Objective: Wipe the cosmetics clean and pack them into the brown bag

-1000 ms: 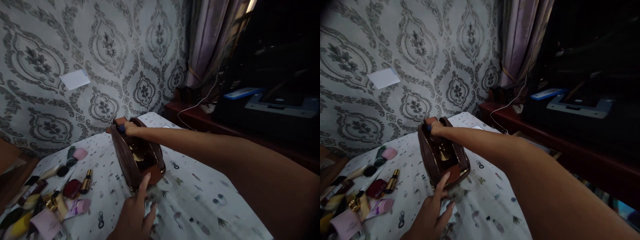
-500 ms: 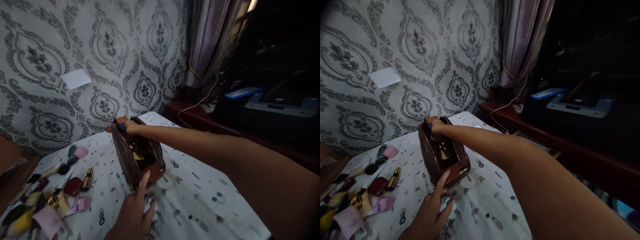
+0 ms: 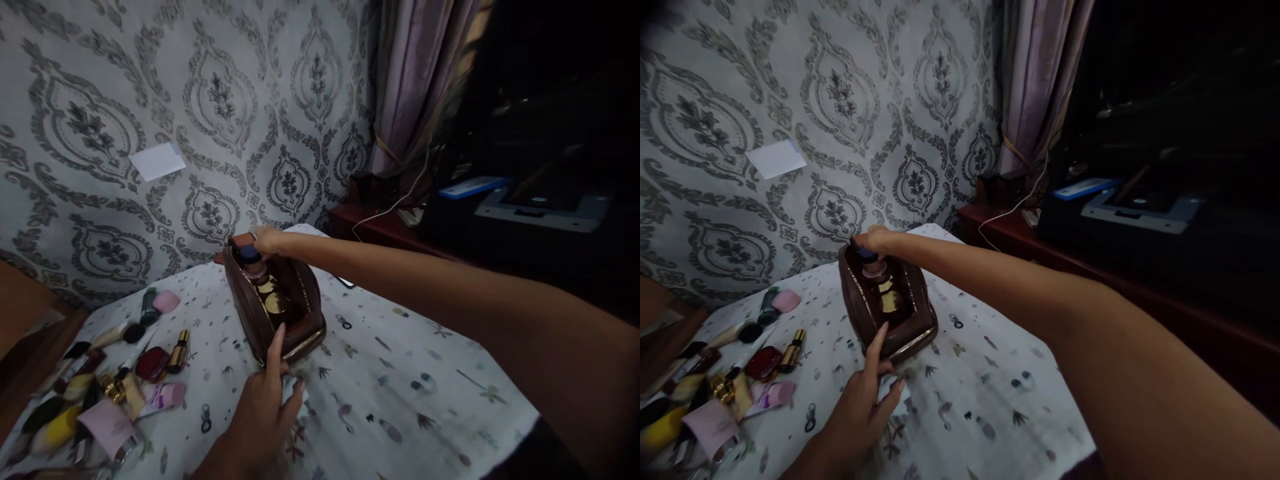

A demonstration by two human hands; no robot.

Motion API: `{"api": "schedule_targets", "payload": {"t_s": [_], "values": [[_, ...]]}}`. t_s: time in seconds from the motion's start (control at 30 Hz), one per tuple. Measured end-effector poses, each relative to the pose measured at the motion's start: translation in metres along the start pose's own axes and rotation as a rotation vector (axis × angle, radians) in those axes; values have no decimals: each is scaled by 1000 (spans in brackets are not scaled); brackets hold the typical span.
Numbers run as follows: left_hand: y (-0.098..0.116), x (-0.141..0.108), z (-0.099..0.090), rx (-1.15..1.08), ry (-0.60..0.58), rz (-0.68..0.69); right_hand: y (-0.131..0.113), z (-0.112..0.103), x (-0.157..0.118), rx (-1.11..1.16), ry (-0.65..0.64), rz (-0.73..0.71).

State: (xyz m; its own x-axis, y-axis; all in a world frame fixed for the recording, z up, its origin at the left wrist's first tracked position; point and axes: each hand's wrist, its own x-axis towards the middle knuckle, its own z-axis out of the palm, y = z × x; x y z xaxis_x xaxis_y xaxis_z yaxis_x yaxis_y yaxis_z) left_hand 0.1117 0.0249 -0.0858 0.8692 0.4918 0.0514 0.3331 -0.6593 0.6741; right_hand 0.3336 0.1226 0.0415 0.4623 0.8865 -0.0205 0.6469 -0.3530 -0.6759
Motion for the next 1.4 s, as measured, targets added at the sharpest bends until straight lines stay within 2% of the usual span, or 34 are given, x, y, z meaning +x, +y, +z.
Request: {"api": "schedule_targets", "payload": {"t_s": [0.13, 0.23, 0.37, 0.43, 0.6, 0.67, 0.73, 0.83, 1.03, 1.13, 1.2, 1.27, 1.4], "values": [[2, 2, -5, -19, 22, 31, 1, -11, -15, 233, 106, -83], [5, 1, -11, 16, 35, 57, 8, -16, -37, 379, 173, -181], [7, -7, -23, 46, 58, 153, 25, -11, -83, 667, 210, -435], [7, -14, -30, 31, 101, 184, 31, -3, -111, 672, 180, -574], [-2, -30, -40, -38, 215, 173, 35, 28, -178, 424, 165, -811], [-8, -35, -44, -72, 243, 167, 33, 45, -193, 348, 177, -951], [-16, -39, -49, -111, 270, 151, 31, 64, -201, 342, 165, -1027], [-31, -43, -60, -89, 321, 69, 26, 96, -202, 444, 85, -926], [-64, -55, -86, 112, 414, -96, 5, 162, -182, 791, -205, -484], [-80, -58, -107, 229, 456, -151, -6, 193, -166, 948, -313, -263], [-93, -56, -128, 298, 483, -207, -9, 210, -158, 998, -321, -164], [-108, -47, -154, 369, 509, -286, -8, 222, -155, 996, -292, -141], [-145, -12, -210, 498, 525, -505, 0, 231, -158, 902, -289, -264]]}}
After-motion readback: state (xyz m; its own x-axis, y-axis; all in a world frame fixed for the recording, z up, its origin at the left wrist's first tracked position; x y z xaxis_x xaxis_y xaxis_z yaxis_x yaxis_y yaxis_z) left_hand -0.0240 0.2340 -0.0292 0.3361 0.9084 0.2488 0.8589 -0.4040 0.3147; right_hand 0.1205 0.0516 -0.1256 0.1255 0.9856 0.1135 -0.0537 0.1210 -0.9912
